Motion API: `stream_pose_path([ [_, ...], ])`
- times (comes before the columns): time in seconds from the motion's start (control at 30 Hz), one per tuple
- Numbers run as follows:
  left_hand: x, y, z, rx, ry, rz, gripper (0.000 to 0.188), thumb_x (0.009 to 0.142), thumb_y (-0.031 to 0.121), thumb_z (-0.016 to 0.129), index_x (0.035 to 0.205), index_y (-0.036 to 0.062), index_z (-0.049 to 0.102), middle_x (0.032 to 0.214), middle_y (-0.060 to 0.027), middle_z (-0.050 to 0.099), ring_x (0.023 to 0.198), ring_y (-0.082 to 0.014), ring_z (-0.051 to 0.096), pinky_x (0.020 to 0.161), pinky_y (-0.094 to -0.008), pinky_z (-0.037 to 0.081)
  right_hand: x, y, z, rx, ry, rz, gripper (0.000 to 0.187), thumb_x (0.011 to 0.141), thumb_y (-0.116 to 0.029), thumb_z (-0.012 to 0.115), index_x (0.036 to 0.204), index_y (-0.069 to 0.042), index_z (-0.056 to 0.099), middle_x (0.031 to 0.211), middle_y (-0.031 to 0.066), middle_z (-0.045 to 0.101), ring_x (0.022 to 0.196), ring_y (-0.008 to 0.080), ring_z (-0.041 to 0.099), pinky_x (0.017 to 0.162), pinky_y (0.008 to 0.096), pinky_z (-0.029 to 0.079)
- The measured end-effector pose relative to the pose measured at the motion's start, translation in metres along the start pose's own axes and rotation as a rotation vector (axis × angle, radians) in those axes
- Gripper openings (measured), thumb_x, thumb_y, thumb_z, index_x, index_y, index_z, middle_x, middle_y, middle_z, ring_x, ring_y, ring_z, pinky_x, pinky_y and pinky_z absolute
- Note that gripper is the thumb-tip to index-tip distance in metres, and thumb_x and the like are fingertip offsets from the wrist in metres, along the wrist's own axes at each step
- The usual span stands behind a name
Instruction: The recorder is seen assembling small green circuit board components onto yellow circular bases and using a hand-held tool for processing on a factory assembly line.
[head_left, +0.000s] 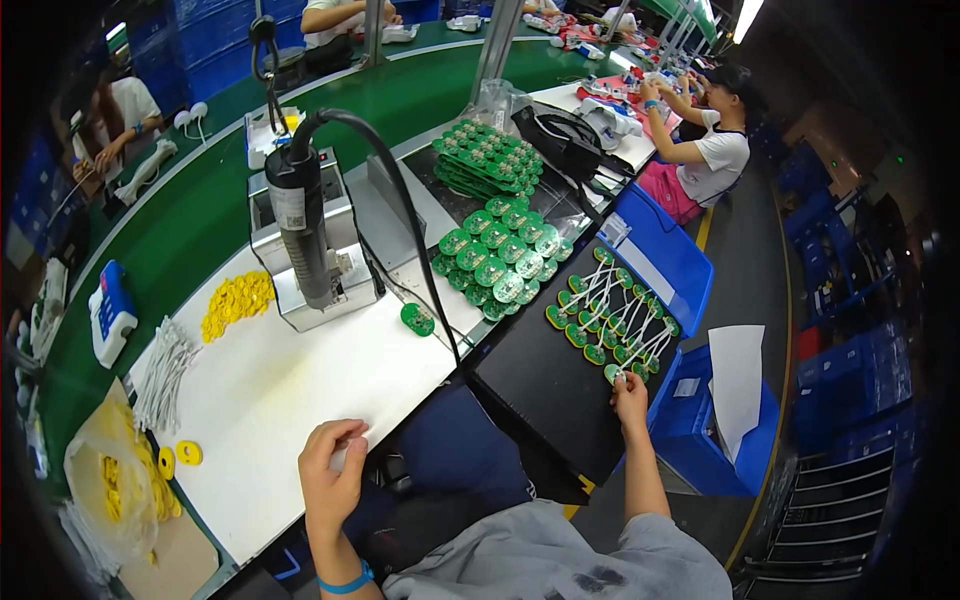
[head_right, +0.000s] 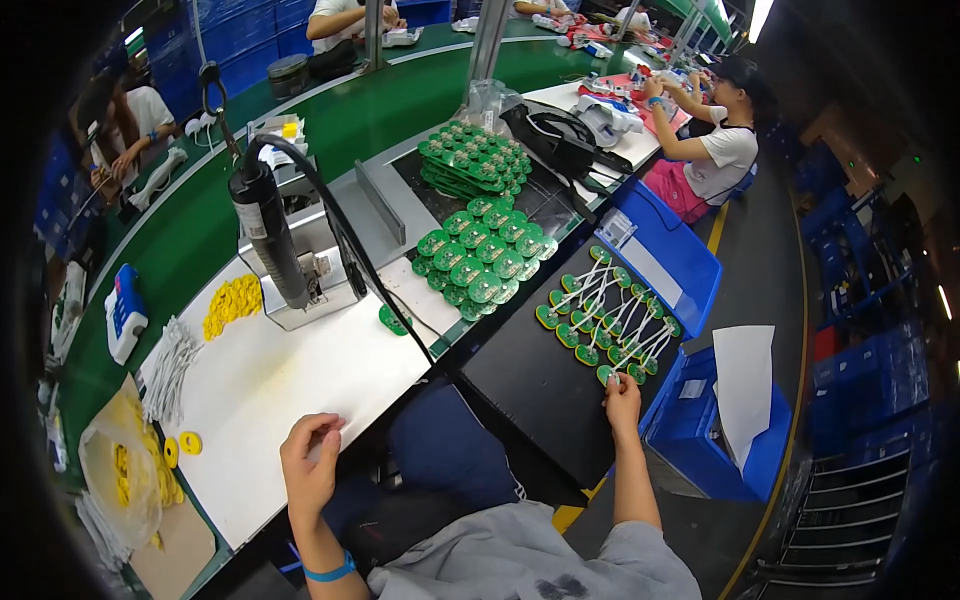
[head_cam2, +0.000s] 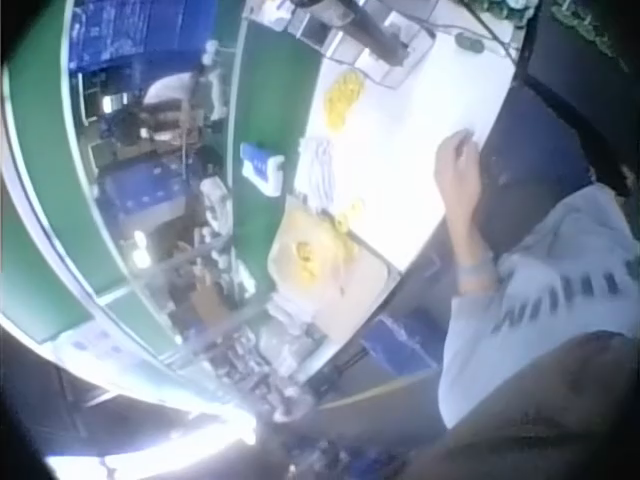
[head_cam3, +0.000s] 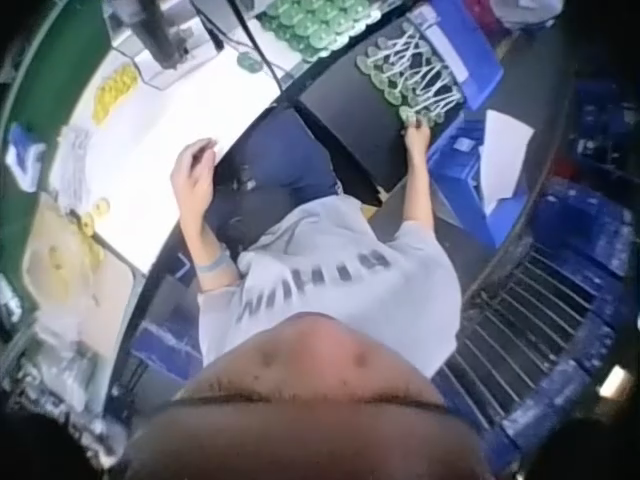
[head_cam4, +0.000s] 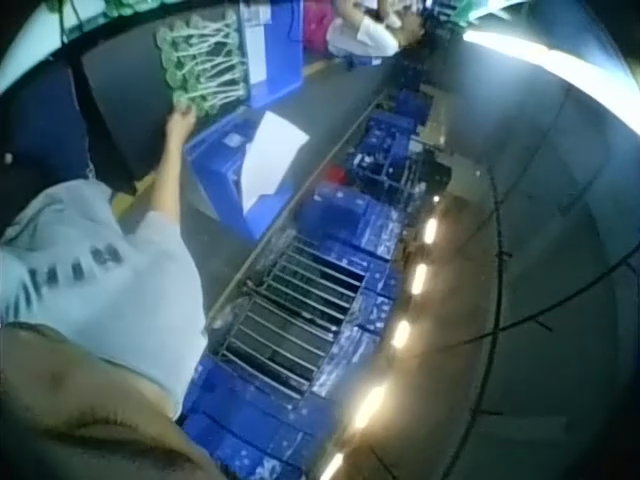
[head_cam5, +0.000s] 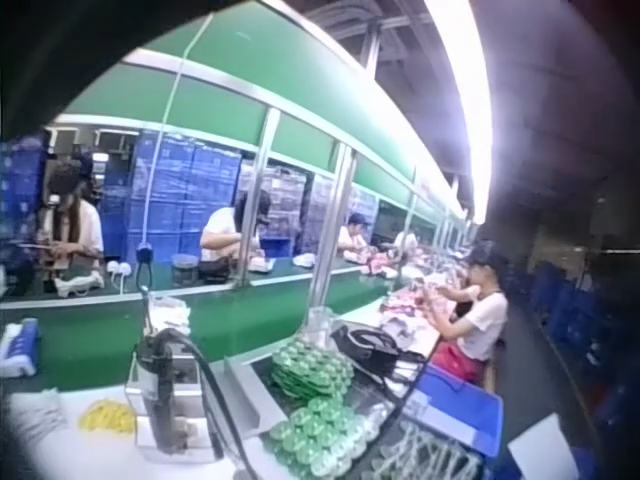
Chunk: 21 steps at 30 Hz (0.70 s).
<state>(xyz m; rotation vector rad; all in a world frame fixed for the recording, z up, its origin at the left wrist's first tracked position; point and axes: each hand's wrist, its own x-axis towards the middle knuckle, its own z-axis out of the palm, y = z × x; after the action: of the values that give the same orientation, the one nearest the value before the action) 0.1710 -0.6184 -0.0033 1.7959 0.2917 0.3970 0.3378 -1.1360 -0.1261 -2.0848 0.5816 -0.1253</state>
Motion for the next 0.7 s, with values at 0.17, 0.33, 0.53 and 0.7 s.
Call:
stream_pose_path([
  [0.17, 0.002, -0.013, -0.004, 0.041, 0.013, 0.013, 0.015, 0.090, 0.004, 0.069, 0.104, -0.0012, 0.070, 0.100, -0.0137, 0.073, 0.093, -0.0249, 0.069, 0.083, -0.0319, 0.054, 0.011, 0.000, 0.012, -0.052, -0.013, -0.010, 0.029, 0.097, -0.017, 0.069, 0.118, 0.003, 0.064, 0.072, 0.0025, 0.061, 0.053, 0.0112, 0.055, 0.048, 0.0273, 0.044],
  [0.33, 0.008, -0.015, -0.015, 0.147, 0.023, 0.102, 0.014, 0.087, 0.005, 0.071, 0.100, -0.0001, 0.071, 0.097, -0.0153, 0.072, 0.090, -0.0310, 0.069, 0.082, -0.0357, 0.053, 0.015, -0.007, 0.022, -0.043, 0.001, 0.026, 0.031, 0.094, -0.020, 0.074, 0.113, 0.002, 0.063, 0.075, 0.0065, 0.068, 0.053, 0.0121, 0.058, 0.048, 0.0271, 0.046],
  [0.53, 0.010, -0.023, -0.060, 0.231, 0.021, 0.178, 0.014, 0.087, 0.008, 0.074, 0.099, 0.0002, 0.071, 0.097, -0.0154, 0.072, 0.091, -0.0336, 0.068, 0.081, -0.0385, 0.053, 0.006, 0.003, 0.049, -0.058, -0.007, 0.028, 0.036, 0.090, -0.027, 0.079, 0.109, -0.002, 0.060, 0.070, 0.0034, 0.062, 0.052, 0.0124, 0.056, 0.045, 0.0270, 0.044],
  [0.7, 0.012, -0.034, -0.112, 0.223, -0.005, 0.247, 0.017, 0.087, 0.010, 0.076, 0.101, 0.0023, 0.072, 0.099, -0.0137, 0.073, 0.091, -0.0332, 0.069, 0.080, -0.0394, 0.054, -0.036, -0.015, 0.064, -0.253, 0.094, -0.350, 0.030, 0.096, -0.032, 0.073, 0.093, -0.005, 0.061, 0.072, -0.0022, 0.056, 0.061, 0.0088, 0.050, 0.058, 0.0252, 0.043],
])
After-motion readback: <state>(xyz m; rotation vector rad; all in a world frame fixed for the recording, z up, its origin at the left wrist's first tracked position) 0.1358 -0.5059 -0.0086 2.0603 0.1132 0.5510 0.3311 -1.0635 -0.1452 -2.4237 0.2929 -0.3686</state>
